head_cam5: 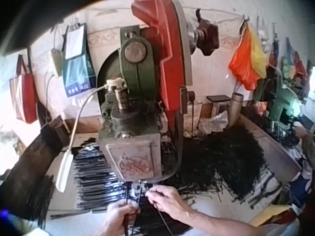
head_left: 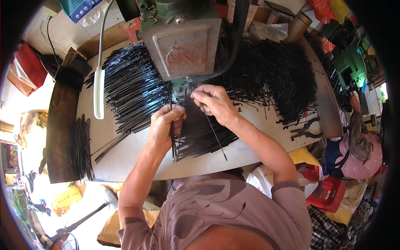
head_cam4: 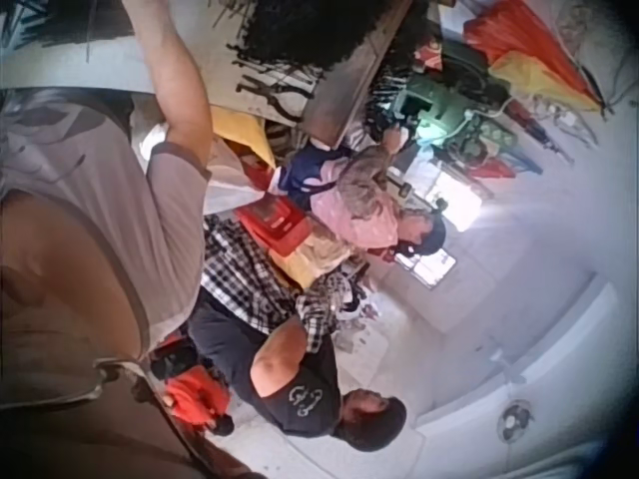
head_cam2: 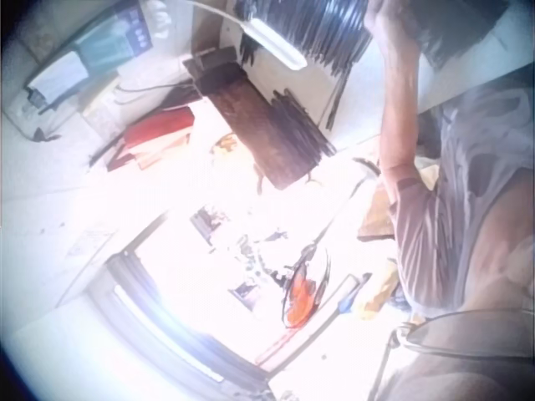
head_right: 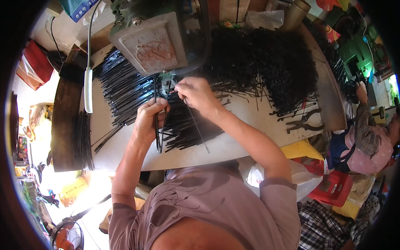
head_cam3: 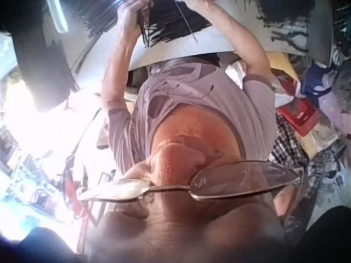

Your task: The person picks up plastic strips and metal pins, inserts the pins into the strips, and fastens them using a tabletop machine.

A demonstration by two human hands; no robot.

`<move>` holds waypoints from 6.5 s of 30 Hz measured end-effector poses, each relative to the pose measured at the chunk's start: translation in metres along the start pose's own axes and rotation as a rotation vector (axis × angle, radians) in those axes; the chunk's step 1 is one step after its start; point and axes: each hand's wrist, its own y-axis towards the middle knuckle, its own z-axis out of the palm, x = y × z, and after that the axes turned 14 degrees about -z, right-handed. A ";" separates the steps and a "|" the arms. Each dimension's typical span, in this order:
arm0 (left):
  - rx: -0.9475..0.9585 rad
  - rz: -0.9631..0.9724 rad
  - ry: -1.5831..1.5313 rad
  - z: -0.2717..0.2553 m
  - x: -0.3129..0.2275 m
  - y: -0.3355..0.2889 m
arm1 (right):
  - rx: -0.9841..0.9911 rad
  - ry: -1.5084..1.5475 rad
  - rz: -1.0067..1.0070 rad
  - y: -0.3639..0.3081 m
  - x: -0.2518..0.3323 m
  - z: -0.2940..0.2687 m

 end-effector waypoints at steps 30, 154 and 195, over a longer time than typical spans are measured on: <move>-0.028 0.124 -0.090 0.016 0.006 0.025 | -0.028 -0.047 -0.070 0.013 -0.009 0.006; -0.126 0.518 1.062 0.005 -0.009 0.025 | 0.043 -0.481 -0.118 -0.016 0.019 -0.047; 0.446 0.295 -0.497 -0.034 0.007 -0.016 | -0.033 0.130 0.224 -0.025 0.014 -0.043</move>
